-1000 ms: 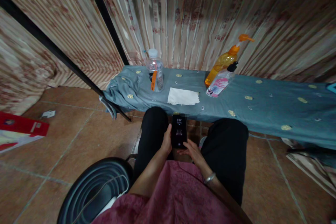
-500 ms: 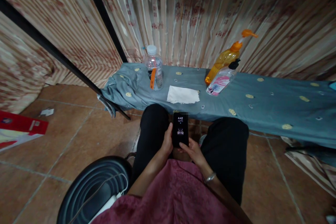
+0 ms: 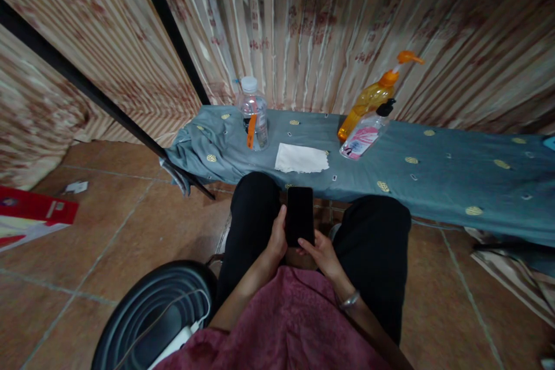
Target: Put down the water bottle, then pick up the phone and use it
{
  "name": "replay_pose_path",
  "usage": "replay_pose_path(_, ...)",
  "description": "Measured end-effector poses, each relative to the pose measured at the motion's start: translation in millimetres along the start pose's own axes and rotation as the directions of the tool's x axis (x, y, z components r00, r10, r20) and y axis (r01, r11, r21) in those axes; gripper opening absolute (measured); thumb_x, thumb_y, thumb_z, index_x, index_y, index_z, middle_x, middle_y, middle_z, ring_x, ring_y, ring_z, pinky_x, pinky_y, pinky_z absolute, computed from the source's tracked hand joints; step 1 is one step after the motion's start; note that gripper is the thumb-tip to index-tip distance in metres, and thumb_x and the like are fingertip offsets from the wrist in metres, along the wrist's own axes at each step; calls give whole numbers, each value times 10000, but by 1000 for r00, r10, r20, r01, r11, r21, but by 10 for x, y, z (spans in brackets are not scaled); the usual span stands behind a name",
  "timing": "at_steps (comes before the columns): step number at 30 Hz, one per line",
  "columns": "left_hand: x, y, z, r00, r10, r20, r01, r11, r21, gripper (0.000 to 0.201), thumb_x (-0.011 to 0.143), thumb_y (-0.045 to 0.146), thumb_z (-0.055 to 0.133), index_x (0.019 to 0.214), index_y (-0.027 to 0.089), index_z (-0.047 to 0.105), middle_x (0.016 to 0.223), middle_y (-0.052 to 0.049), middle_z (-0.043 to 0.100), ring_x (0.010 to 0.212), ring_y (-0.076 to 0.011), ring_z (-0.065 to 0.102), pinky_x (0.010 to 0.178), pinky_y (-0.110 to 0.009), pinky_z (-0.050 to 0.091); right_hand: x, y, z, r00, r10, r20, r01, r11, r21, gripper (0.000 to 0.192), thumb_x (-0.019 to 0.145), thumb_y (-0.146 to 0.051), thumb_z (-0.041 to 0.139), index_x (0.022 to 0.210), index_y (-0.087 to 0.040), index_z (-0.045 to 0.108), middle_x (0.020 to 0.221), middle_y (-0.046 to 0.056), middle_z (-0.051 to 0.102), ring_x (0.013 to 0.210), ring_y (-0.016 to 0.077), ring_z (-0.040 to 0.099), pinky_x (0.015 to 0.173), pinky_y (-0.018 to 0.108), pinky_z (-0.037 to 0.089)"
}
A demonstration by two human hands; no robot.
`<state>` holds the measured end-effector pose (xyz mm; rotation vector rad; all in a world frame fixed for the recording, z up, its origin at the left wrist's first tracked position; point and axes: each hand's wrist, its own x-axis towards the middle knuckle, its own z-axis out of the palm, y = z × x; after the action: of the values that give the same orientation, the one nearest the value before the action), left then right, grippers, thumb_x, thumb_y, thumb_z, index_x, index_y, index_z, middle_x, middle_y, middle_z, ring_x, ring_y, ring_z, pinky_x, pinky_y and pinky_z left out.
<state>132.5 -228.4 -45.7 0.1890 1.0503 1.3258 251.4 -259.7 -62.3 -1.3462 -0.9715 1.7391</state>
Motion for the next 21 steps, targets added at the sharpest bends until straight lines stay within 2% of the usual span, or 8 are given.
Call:
replay_pose_path(10,4,-26,18,993,-72,98,72,997,0,537,637,610,690,806,100,697,655,-80,711,779,-259,691,689,-319,526,2,33,-41,998,-54,21,55,997,-58,745,585,-679,737,963,-71,531,831,124,597,625,191,581,555,248,493)
replay_pose_path(15,-5,-10,33,996,-51,68,52,999,-7,552,637,610,691,846,98,689,703,-87,727,778,-261,697,705,-331,534,-29,-23,-36,999,-43,23,44,998,-41,760,578,-700,739,973,-84,532,866,125,598,646,214,591,571,275,507)
replay_pose_path(21,-25,27,82,994,-94,48,95,995,-15,527,676,586,669,892,106,691,797,-103,745,889,-286,694,789,-362,534,-25,1,-81,1000,2,26,-4,998,64,728,620,-724,696,972,-111,521,993,128,579,786,273,596,568,316,531)
